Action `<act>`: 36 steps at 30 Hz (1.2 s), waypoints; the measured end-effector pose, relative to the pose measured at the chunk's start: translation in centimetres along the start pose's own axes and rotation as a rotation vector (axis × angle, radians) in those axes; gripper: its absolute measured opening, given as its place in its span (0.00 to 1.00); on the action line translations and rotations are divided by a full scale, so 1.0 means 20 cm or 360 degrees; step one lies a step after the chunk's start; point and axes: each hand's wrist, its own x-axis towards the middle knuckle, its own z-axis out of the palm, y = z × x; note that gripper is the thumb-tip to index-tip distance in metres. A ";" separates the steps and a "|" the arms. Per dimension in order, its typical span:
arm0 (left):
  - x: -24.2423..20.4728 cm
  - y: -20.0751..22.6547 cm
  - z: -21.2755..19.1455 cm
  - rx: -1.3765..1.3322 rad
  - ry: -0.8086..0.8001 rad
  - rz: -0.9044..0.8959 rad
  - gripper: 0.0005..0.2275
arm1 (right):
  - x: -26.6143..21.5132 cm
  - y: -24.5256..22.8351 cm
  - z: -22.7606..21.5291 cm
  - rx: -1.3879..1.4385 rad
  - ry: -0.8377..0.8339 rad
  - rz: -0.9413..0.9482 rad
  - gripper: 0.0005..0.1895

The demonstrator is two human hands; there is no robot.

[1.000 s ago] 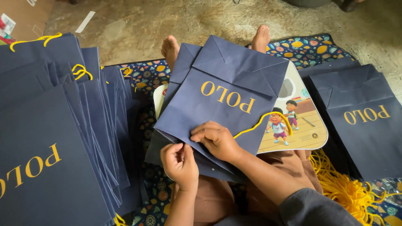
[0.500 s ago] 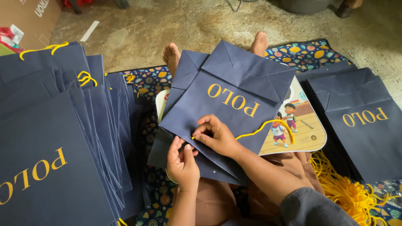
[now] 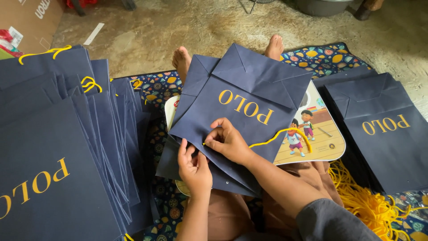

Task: Attaching yellow cord handles to blue paper shopping bags by threading them through pre-punched holes.

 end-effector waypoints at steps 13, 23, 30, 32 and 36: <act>-0.02 0.02 -0.03 0.0148 0.0037 0.0150 0.24 | 0.05 -0.14 -0.01 -0.0446 -0.0204 0.0008 0.25; -0.02 -0.15 -0.10 0.0062 -0.0156 0.0188 0.24 | -0.06 -0.32 0.11 -0.1345 -0.0002 -0.0680 0.11; -0.02 -0.10 -0.11 0.0297 -0.0138 0.0293 0.25 | -0.14 -0.30 0.12 -0.0910 0.0121 -0.0558 0.12; -0.01 -0.12 -0.13 0.0244 -0.0167 0.0282 0.25 | -0.15 -0.30 0.12 -0.0924 0.0133 -0.0542 0.12; -0.01 -0.07 -0.10 0.0304 -0.0156 0.0311 0.26 | -0.16 -0.30 0.11 -0.1002 0.0073 -0.0552 0.12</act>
